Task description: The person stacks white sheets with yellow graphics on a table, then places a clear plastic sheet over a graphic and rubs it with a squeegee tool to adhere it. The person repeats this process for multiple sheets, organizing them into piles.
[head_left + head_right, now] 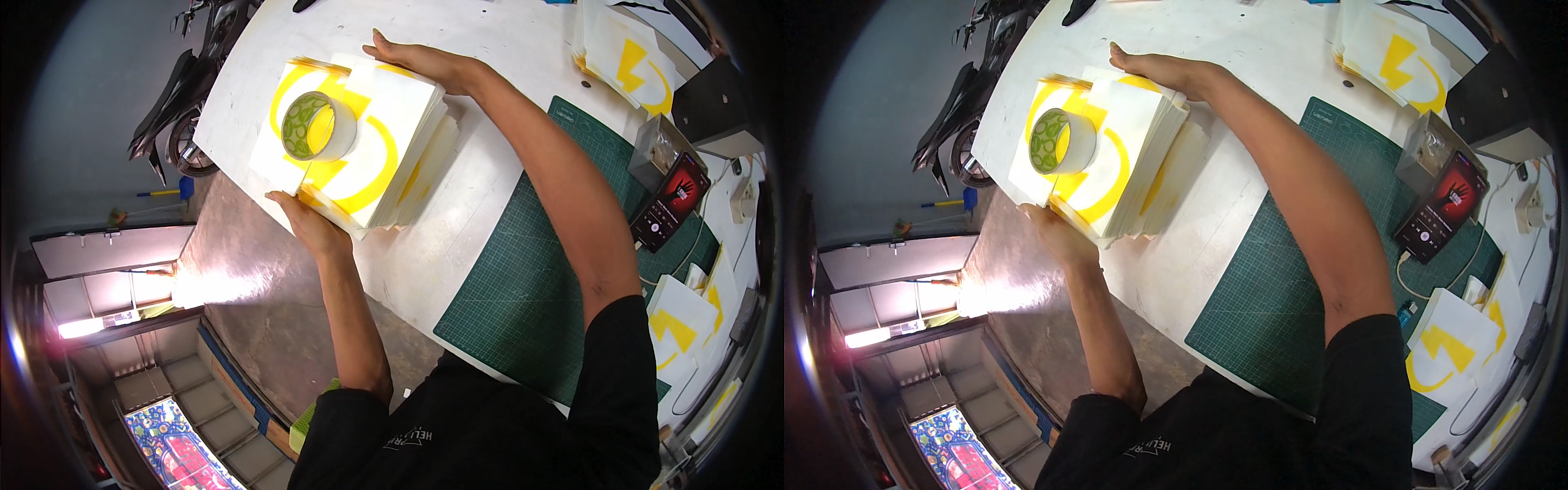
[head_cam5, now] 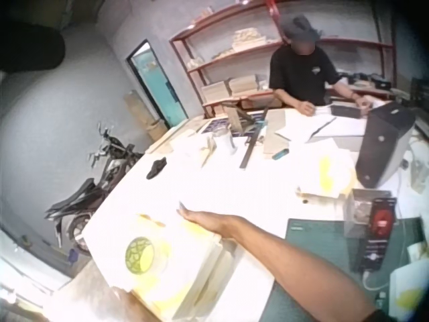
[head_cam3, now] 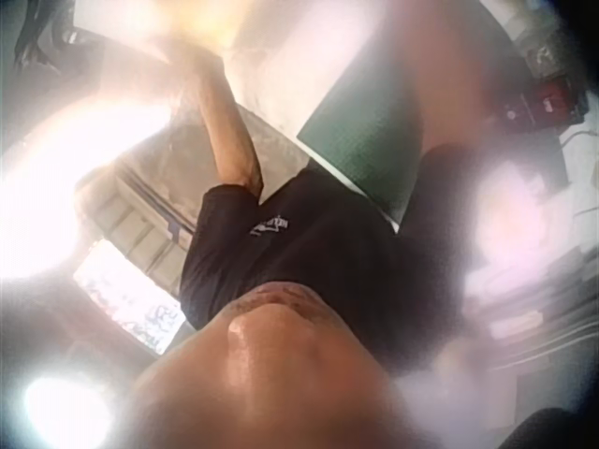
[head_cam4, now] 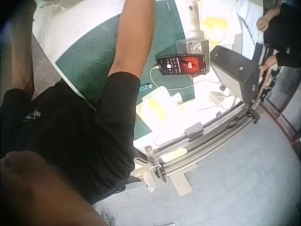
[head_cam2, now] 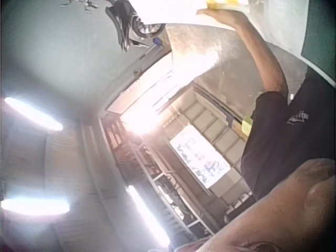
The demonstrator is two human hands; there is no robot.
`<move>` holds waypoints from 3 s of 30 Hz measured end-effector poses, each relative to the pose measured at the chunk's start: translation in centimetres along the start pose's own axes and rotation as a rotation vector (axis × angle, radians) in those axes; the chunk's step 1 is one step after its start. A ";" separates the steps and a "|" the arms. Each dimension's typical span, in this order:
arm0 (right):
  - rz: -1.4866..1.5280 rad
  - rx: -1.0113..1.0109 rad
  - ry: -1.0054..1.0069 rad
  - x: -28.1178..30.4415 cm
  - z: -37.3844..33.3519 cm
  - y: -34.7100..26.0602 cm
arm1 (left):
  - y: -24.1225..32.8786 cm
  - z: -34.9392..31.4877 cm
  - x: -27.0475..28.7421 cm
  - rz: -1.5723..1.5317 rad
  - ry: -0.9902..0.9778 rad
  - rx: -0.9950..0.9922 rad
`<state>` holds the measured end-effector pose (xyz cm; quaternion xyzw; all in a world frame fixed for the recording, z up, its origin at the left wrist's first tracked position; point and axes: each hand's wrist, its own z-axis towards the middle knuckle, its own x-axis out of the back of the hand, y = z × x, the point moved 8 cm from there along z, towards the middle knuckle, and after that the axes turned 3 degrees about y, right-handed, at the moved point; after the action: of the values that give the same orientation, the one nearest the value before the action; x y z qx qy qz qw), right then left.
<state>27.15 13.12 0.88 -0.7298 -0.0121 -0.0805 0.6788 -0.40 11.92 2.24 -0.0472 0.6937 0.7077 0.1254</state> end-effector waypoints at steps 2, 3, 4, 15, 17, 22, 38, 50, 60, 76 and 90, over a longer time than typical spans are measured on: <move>-0.002 0.004 -0.007 -0.1 0.0 0.2 | 0.0 0.0 -0.1 0.021 -0.005 0.012; -0.008 -0.002 -0.018 -0.2 0.1 0.3 | -0.1 0.0 0.0 0.029 -0.001 0.016; -0.014 -0.010 -0.027 -0.2 0.2 0.3 | -0.1 0.1 0.0 0.038 0.001 0.020; -0.109 0.012 0.031 -0.2 0.5 0.4 | 0.4 1.6 0.8 0.068 -0.019 -0.004; -0.106 0.012 0.031 -0.1 0.7 0.5 | 0.8 2.2 1.0 0.073 -0.053 -0.008; -0.099 -0.019 0.023 0.1 0.5 0.7 | 1.9 1.5 -1.0 0.093 -0.019 0.024; 0.243 -0.041 0.135 5.3 -4.1 0.7 | 0.2 -2.6 5.1 0.190 0.146 0.047; -0.025 0.192 0.593 3.4 -33.2 -8.5 | 0.9 -33.3 1.2 0.710 -1.426 0.200; -0.212 -0.342 0.396 -18.0 -56.6 -2.6 | 1.9 -43.1 4.8 0.444 -1.920 0.457; -0.144 -0.413 0.258 -27.6 -63.9 -0.8 | 3.0 -41.6 6.4 0.772 -1.890 -0.126; -0.026 -0.445 0.141 -27.7 -63.4 0.0 | 1.9 -41.0 6.8 0.744 -1.877 0.008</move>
<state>-6.54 -47.28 1.30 -0.8539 0.0440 -0.1405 0.4991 -11.81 -28.06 1.09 0.7487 0.2877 0.4506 0.3919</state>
